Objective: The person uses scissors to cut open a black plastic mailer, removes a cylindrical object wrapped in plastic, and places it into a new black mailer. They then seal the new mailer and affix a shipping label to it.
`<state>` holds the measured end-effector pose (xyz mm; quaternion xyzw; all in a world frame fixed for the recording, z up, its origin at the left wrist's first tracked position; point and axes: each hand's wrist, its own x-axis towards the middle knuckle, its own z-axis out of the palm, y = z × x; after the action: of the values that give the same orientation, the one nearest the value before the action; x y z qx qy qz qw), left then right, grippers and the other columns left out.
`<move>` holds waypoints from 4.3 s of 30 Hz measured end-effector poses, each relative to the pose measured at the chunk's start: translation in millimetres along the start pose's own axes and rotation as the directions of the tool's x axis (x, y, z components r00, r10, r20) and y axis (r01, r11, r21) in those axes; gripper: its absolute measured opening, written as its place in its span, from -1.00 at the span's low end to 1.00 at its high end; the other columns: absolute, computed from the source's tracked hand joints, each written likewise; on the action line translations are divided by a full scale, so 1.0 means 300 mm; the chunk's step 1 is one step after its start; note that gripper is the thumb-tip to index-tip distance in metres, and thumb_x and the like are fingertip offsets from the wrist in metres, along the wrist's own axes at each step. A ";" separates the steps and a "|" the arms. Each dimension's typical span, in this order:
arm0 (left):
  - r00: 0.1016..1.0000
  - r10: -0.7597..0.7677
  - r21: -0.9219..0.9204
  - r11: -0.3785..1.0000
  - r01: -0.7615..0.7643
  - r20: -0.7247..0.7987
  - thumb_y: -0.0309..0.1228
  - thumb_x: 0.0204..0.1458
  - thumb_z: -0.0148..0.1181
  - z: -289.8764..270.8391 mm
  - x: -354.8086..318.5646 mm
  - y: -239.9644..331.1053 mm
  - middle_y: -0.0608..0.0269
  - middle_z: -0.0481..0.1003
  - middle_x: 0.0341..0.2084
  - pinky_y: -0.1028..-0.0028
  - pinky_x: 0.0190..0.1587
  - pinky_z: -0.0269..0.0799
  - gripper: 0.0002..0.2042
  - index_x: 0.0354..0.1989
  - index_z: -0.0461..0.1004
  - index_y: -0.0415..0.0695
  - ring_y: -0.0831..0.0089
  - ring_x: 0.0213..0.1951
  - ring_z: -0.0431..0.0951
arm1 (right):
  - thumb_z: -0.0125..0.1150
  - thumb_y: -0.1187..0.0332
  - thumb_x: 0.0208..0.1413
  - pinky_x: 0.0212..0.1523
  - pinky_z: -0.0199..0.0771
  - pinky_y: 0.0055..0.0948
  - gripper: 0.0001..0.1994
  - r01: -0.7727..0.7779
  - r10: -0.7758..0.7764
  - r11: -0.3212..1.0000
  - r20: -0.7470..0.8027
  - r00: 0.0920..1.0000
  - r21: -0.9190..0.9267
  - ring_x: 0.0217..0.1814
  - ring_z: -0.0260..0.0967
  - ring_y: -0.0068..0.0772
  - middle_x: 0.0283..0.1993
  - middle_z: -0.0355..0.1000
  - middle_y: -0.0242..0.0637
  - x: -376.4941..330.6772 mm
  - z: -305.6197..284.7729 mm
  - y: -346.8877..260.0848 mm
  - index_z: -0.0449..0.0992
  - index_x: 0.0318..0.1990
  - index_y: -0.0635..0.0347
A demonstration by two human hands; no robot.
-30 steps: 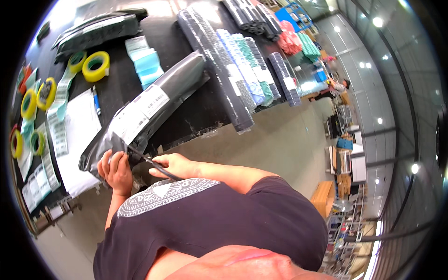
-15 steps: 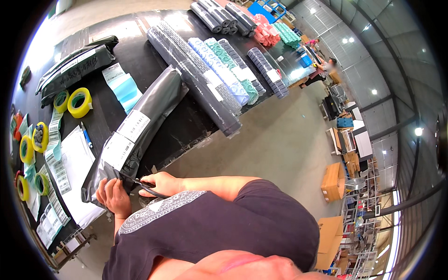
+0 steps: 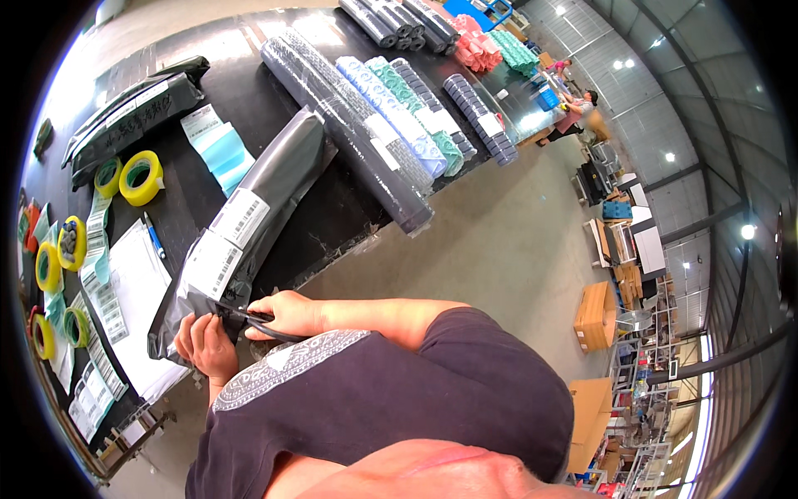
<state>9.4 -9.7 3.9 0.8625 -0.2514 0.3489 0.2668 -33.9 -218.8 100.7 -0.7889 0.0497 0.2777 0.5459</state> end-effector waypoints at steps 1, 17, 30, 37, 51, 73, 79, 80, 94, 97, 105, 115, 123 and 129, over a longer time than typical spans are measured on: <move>1.000 -0.005 0.007 1.000 0.005 -0.010 -0.48 -0.05 0.30 -0.014 -0.021 -0.013 0.41 0.54 -0.26 0.21 0.10 0.23 -0.92 -0.36 0.59 -0.04 0.26 0.04 0.47 | 0.35 0.08 0.07 -0.02 0.44 -0.45 -0.51 0.037 -0.036 0.999 0.030 0.999 -0.032 -0.13 0.47 -0.52 -0.21 0.57 -0.24 0.006 0.006 -0.020 0.52 0.06 0.19; 0.993 -0.112 -0.028 0.993 0.112 -0.021 -0.41 -0.17 0.26 -0.060 -0.006 0.018 0.54 0.51 -0.33 0.31 0.11 0.19 -0.93 -0.46 0.56 0.04 0.46 0.01 0.44 | 0.35 0.32 0.15 -0.23 0.31 -0.71 -0.56 -0.128 0.135 0.976 -0.027 0.991 0.178 -0.28 0.25 -0.79 -0.28 0.40 -0.56 0.004 0.073 -0.041 0.45 0.13 0.33; 0.991 -0.133 -0.073 0.989 0.131 -0.026 -0.42 -0.20 0.36 -0.057 -0.009 0.030 0.47 0.54 -0.32 0.27 0.08 0.23 -0.88 -0.45 0.56 0.00 0.40 -0.02 0.47 | 0.22 0.25 0.25 -0.54 0.20 -0.72 -0.58 -0.180 0.180 0.910 0.037 0.983 0.373 -0.54 0.19 -0.80 -0.45 0.30 -0.56 0.008 0.105 -0.002 0.38 0.22 0.10; 0.990 -0.139 -0.069 0.988 0.136 -0.039 -0.41 -0.17 0.29 -0.052 -0.016 0.027 0.49 0.50 -0.32 0.27 0.14 0.19 -0.91 -0.45 0.53 0.00 0.41 0.01 0.45 | 0.26 0.23 0.22 -0.57 0.19 -0.73 -0.59 -0.138 0.152 0.953 -0.033 0.988 0.269 -0.56 0.19 -0.80 -0.47 0.32 -0.57 0.026 0.115 -0.009 0.43 0.18 0.10; 0.995 -0.078 -0.120 0.989 0.085 0.060 -0.38 -0.17 0.33 -0.085 -0.002 0.017 0.44 0.52 -0.33 0.27 0.08 0.23 -0.89 -0.44 0.55 -0.01 0.36 -0.04 0.47 | 0.26 0.13 0.21 -0.56 0.15 -0.74 -0.62 -0.221 0.229 0.969 -0.071 0.971 0.113 -0.55 0.15 -0.81 -0.47 0.29 -0.57 0.011 0.107 -0.078 0.49 0.12 0.05; 0.911 -0.334 0.114 0.942 0.316 0.239 -0.34 -0.24 0.36 -0.050 0.155 -0.050 0.22 0.43 -0.14 0.17 0.18 0.21 -0.70 -0.29 0.49 -0.10 0.15 0.14 0.34 | 0.21 0.13 0.25 -0.53 0.27 -0.75 -0.57 -0.276 0.232 0.830 0.151 0.961 0.484 -0.54 0.20 -0.80 -0.41 0.29 -0.52 0.011 0.053 -0.065 0.37 0.17 0.15; 0.955 -0.265 0.093 0.963 0.254 0.135 -0.47 -0.26 0.35 -0.086 0.182 -0.053 0.34 0.47 -0.30 0.25 0.10 0.24 -0.85 -0.48 0.50 -0.08 0.24 0.06 0.40 | 0.20 0.09 0.25 -0.51 0.26 -0.75 -0.59 -0.265 0.214 0.894 0.175 0.961 0.360 -0.51 0.18 -0.82 -0.40 0.29 -0.56 0.021 0.051 -0.079 0.40 0.13 0.11; 0.958 -0.254 0.085 0.966 0.244 0.134 -0.47 -0.25 0.35 -0.090 0.187 -0.058 0.35 0.47 -0.31 0.25 0.11 0.23 -0.85 -0.49 0.50 -0.08 0.25 0.06 0.40 | 0.19 0.09 0.25 -0.51 0.25 -0.75 -0.60 -0.263 0.219 0.896 0.160 0.962 0.356 -0.51 0.18 -0.82 -0.40 0.28 -0.57 0.024 0.058 -0.081 0.41 0.13 0.11; 0.981 -0.101 -0.136 0.983 0.123 0.164 -0.44 -0.25 0.33 -0.085 0.179 -0.111 0.42 0.47 -0.38 0.23 0.18 0.17 -0.89 -0.56 0.49 -0.03 0.34 0.03 0.43 | 0.20 0.07 0.23 -0.52 0.30 -0.72 -0.66 -0.416 0.425 0.883 0.003 0.905 0.217 -0.51 0.23 -0.80 -0.42 0.30 -0.54 -0.031 0.070 -0.254 0.51 -0.07 0.14; 0.982 -0.080 -0.147 0.983 0.106 0.173 -0.43 -0.23 0.30 -0.084 0.160 -0.106 0.42 0.46 -0.39 0.23 0.19 0.17 -0.92 -0.56 0.49 -0.02 0.35 0.03 0.43 | 0.19 0.06 0.23 -0.52 0.30 -0.70 -0.63 -0.456 0.462 0.881 -0.024 0.886 0.128 -0.51 0.23 -0.77 -0.43 0.32 -0.53 -0.009 0.064 -0.268 0.49 -0.02 0.16; 0.986 -0.059 -0.152 0.985 0.082 0.155 -0.41 -0.19 0.26 -0.094 0.144 -0.103 0.42 0.44 -0.39 0.23 0.21 0.14 -0.93 -0.54 0.47 -0.01 0.37 0.02 0.43 | 0.24 0.03 0.19 -0.53 0.30 -0.70 -0.63 -0.472 0.469 0.882 -0.081 0.879 -0.012 -0.52 0.24 -0.77 -0.44 0.34 -0.52 0.012 0.071 -0.327 0.53 -0.06 0.13; 0.992 -0.088 -0.118 0.988 0.099 0.092 -0.43 -0.16 0.24 -0.113 0.133 -0.095 0.40 0.43 -0.39 0.22 0.22 0.11 -0.93 -0.54 0.45 -0.01 0.37 0.02 0.43 | 0.27 0.02 0.18 -0.58 0.20 -0.71 -0.64 -0.437 0.425 0.894 -0.120 0.897 -0.101 -0.57 0.19 -0.76 -0.50 0.29 -0.55 0.000 0.084 -0.356 0.54 -0.13 0.15; 0.989 -0.118 -0.133 0.983 0.129 0.085 -0.43 -0.16 0.26 -0.123 0.128 -0.102 0.40 0.44 -0.39 0.20 0.24 0.07 -0.93 -0.52 0.48 -0.02 0.36 0.03 0.43 | 0.32 0.05 0.14 -0.59 0.14 -0.71 -0.61 -0.445 0.450 0.893 -0.075 0.890 0.075 -0.58 0.12 -0.79 -0.50 0.27 -0.60 -0.005 0.079 -0.346 0.56 -0.04 0.15; 0.992 -0.107 -0.125 0.985 0.116 0.074 -0.41 -0.18 0.28 -0.123 0.117 -0.102 0.41 0.45 -0.38 0.17 0.25 0.06 -0.93 -0.52 0.49 0.00 0.37 0.03 0.43 | 0.31 0.00 0.14 -0.61 0.14 -0.72 -0.62 -0.473 0.477 0.879 -0.090 0.874 0.062 -0.60 0.12 -0.79 -0.50 0.25 -0.59 -0.005 0.087 -0.374 0.55 -0.13 0.13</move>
<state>33.2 27.6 43.7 0.8674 -0.2337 0.2874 0.3323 -2.5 -151.2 188.5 -0.7552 0.2752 0.3614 0.4726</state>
